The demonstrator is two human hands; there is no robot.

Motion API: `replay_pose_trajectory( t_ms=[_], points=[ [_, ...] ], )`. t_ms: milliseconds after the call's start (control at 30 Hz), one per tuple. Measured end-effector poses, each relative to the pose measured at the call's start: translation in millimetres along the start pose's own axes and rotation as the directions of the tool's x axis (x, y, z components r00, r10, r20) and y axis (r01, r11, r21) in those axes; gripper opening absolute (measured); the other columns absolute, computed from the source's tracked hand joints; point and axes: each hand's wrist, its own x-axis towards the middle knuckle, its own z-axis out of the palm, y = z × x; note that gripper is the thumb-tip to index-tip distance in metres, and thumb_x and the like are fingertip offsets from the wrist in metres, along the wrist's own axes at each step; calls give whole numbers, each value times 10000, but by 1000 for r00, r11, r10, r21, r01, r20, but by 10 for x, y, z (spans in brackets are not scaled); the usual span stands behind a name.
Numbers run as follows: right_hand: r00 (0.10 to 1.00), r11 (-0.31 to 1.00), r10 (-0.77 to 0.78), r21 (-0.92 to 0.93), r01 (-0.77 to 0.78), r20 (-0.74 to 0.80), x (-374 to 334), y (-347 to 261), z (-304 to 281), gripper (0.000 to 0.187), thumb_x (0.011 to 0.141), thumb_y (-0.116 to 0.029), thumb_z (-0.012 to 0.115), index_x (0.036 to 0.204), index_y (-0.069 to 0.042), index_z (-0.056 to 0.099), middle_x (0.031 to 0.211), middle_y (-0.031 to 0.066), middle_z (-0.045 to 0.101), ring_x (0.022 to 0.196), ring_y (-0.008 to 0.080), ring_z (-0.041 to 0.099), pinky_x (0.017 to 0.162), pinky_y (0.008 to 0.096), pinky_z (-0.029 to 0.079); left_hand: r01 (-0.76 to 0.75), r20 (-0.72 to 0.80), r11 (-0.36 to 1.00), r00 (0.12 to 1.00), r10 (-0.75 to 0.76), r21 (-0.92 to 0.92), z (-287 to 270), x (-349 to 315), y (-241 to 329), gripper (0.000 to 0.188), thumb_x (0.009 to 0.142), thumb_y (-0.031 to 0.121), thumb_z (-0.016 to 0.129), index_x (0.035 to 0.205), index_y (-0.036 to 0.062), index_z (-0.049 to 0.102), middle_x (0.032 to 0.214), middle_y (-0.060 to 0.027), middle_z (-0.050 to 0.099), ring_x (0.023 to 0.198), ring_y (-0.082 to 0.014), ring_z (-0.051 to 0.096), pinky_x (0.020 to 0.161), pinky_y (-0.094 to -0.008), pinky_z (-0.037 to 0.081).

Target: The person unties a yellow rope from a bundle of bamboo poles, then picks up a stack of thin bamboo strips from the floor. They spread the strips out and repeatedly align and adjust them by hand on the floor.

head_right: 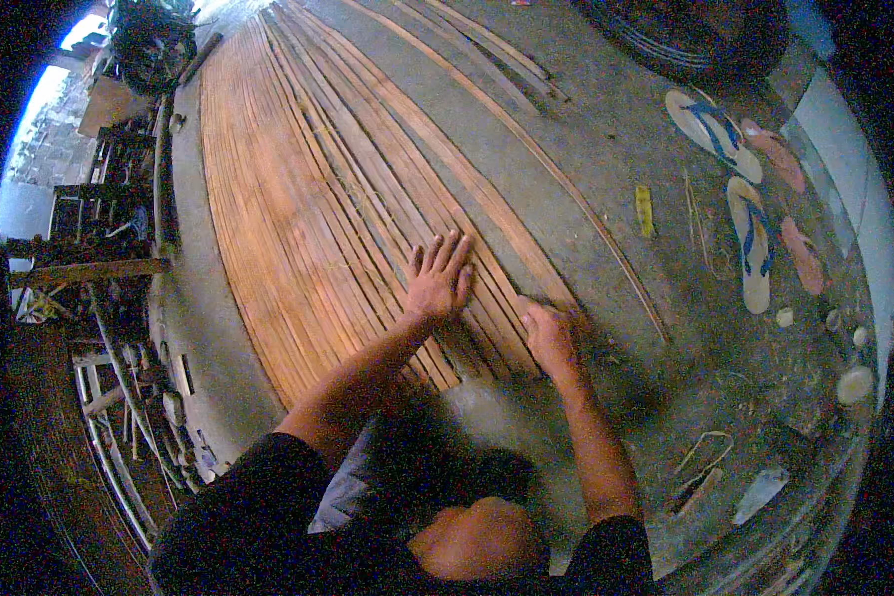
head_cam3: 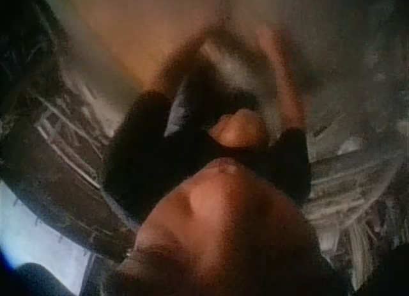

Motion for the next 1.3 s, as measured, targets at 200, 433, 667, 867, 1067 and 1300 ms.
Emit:
replay_pose_trajectory(
  t_ms=[200, 433, 667, 867, 1067, 1300],
  points=[
    [997, 989, -23, -141, 34, 77, 70, 140, 50, 380, 899, -112, 669, 1273, -46, 672, 855, 236, 655, 840, 413, 641, 779, 471, 504, -4, 32, 999, 999, 2, 51, -17, 7, 3, 549, 1035, 382, 393, 1570, 273, 345, 1607, -116, 362, 1464, -390, 341, 1201, -619, 149],
    [998, 984, -32, -171, 40, 47, 69, 70, 71, 382, 909, -137, 664, 1283, -60, 668, 879, 253, 641, 875, 433, 629, 788, 493, 500, -15, 3, 999, 1000, 15, 37, -13, 2, -31, 540, 1026, 374, 413, 1553, 260, 386, 1596, -124, 381, 1458, -385, 357, 1193, -622, 166],
    [998, 990, -25, -141, 18, -51, 56, 42, 101, 308, 955, -164, 578, 1220, -10, 600, 1074, 279, 652, 995, 474, 613, 867, 514, 499, -31, -63, 999, 998, 32, 15, -34, -20, -29, 522, 1024, 367, 440, 1527, 224, 430, 1592, -119, 389, 1453, -381, 365, 1195, -602, 186],
    [987, 993, 121, 20, -120, -106, 54, -455, -86, 191, 970, -188, 572, 1040, -12, 545, 957, 253, 667, 898, 473, 644, 741, 519, 508, -30, -3, 998, 1000, 30, 47, -73, -31, -18, 525, 1029, 396, 427, 1521, 211, 437, 1605, -103, 367, 1485, -350, 316, 1205, -593, 167],
    [996, 999, 24, -31, -27, -91, -130, -445, 162, 226, 998, -276, 573, 1089, -73, 538, 917, 240, 687, 856, 485, 656, 678, 540, 513, -59, 61, 993, 997, 53, 100, -64, -31, -51, 572, 1006, 403, 456, 1529, 175, 418, 1607, -82, 360, 1501, -329, 286, 1201, -615, 156],
    [993, 996, -67, -70, 60, -96, -128, -326, 437, 290, 1012, -297, 558, 1159, -50, 520, 756, 245, 674, 692, 482, 655, 583, 569, 508, -74, 39, 997, 997, 73, 17, -122, -31, -29, 598, 987, 385, 479, 1541, 175, 402, 1632, -81, 312, 1514, -337, 256, 1202, -627, 140]
  ],
)
